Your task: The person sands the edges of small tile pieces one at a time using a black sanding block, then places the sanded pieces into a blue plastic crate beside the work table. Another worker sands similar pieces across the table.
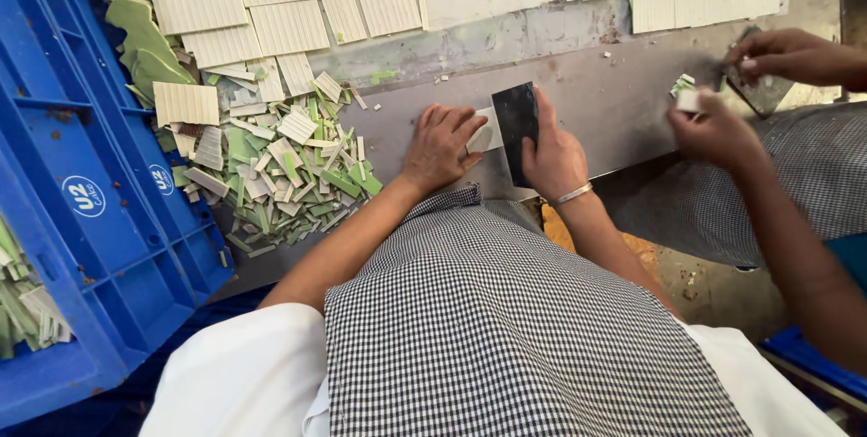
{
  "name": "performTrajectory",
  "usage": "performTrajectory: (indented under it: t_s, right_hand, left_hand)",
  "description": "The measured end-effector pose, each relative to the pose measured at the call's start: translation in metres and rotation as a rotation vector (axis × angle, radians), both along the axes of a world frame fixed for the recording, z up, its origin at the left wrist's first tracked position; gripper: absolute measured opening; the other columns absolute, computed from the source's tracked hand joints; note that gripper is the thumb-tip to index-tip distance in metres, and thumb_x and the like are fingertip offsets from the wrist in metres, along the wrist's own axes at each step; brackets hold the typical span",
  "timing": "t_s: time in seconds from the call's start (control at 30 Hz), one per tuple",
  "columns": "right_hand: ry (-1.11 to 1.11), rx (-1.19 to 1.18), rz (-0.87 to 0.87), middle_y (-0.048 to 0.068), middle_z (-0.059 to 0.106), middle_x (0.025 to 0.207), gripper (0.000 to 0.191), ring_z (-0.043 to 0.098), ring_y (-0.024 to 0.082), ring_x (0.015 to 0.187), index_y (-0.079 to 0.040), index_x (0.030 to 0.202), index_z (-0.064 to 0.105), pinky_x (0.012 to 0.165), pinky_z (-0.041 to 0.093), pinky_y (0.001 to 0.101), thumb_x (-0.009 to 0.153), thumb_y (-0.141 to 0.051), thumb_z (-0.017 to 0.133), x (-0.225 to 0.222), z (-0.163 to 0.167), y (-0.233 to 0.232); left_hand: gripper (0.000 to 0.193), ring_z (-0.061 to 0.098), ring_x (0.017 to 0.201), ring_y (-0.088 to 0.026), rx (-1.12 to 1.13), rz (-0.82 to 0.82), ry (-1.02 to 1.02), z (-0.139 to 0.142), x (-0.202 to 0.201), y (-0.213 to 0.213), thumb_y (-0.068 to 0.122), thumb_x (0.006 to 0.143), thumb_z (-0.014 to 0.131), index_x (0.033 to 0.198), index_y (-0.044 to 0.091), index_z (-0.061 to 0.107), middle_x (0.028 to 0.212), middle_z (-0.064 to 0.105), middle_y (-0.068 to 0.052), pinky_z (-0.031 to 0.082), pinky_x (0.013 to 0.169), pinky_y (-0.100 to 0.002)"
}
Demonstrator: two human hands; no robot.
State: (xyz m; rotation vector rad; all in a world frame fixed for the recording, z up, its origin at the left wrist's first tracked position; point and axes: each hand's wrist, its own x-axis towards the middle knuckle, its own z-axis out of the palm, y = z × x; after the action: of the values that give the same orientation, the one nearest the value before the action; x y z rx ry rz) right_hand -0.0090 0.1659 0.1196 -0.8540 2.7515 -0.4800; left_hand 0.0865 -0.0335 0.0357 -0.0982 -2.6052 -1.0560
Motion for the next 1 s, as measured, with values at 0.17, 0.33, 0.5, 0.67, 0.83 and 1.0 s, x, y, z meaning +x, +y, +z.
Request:
performTrajectory:
  t_s: [0.17, 0.33, 0.5, 0.67, 0.83, 1.0]
  right_hand:
    - [-0.013, 0.024, 0.018, 0.025, 0.067, 0.076, 0.086, 0.064, 0.049, 0.069, -0.009, 0.161, 0.019, 0.064, 0.049, 0.0597, 0.088, -0.009, 0.064, 0.002, 0.000, -0.002]
    - [-0.006, 0.083, 0.024, 0.024, 0.067, 0.074, 0.081, 0.064, 0.048, 0.065, -0.009, 0.160, 0.020, 0.061, 0.049, 0.0602, 0.090, -0.008, 0.061, 0.011, -0.002, -0.005]
    - [0.018, 0.123, 0.020, 0.023, 0.068, 0.073, 0.082, 0.065, 0.047, 0.064, -0.014, 0.161, 0.022, 0.060, 0.050, 0.0605, 0.088, -0.005, 0.058, 0.017, -0.016, -0.017]
    - [0.101, 0.080, 0.000, 0.024, 0.069, 0.080, 0.074, 0.065, 0.050, 0.071, -0.016, 0.159, 0.027, 0.064, 0.050, 0.0612, 0.093, -0.006, 0.059, -0.037, -0.023, -0.038]
    - [0.104, -0.066, -0.017, 0.031, 0.069, 0.099, 0.077, 0.066, 0.051, 0.083, -0.011, 0.158, 0.029, 0.072, 0.053, 0.0584, 0.090, -0.007, 0.064, -0.049, -0.001, 0.009]
    - [0.039, -0.145, -0.009, 0.032, 0.068, 0.101, 0.076, 0.066, 0.051, 0.085, -0.005, 0.157, 0.027, 0.074, 0.054, 0.0572, 0.091, -0.008, 0.065, -0.008, -0.004, 0.023]
  left_hand:
    - [0.061, 0.053, 0.125, -0.027, 0.002, -0.006, -0.008, 0.000, 0.000, 0.001, 0.029, 0.076, 0.083, 0.132, 0.014, 0.063, 0.133, 0.060, -0.007, 0.032, 0.116, -0.050]
    - [0.059, 0.053, 0.124, -0.028, 0.005, -0.009, -0.001, 0.001, 0.000, 0.001, 0.029, 0.076, 0.083, 0.130, 0.014, 0.064, 0.132, 0.060, -0.007, 0.033, 0.116, -0.050]
    - [0.058, 0.053, 0.125, -0.029, 0.003, -0.009, 0.012, 0.001, -0.001, 0.000, 0.030, 0.077, 0.083, 0.129, 0.013, 0.064, 0.132, 0.060, -0.008, 0.033, 0.115, -0.051]
    - [0.057, 0.054, 0.126, -0.028, 0.034, -0.027, -0.022, 0.005, 0.002, -0.002, 0.029, 0.076, 0.083, 0.128, 0.015, 0.065, 0.133, 0.061, -0.007, 0.034, 0.115, -0.049]
    - [0.059, 0.054, 0.122, -0.029, 0.015, -0.039, 0.021, 0.005, -0.001, -0.003, 0.029, 0.075, 0.083, 0.129, 0.013, 0.065, 0.129, 0.061, -0.009, 0.032, 0.114, -0.052]
    - [0.058, 0.054, 0.123, -0.027, -0.004, -0.098, 0.022, 0.001, 0.001, 0.000, 0.031, 0.078, 0.083, 0.130, 0.013, 0.065, 0.130, 0.061, -0.007, 0.032, 0.115, -0.049]
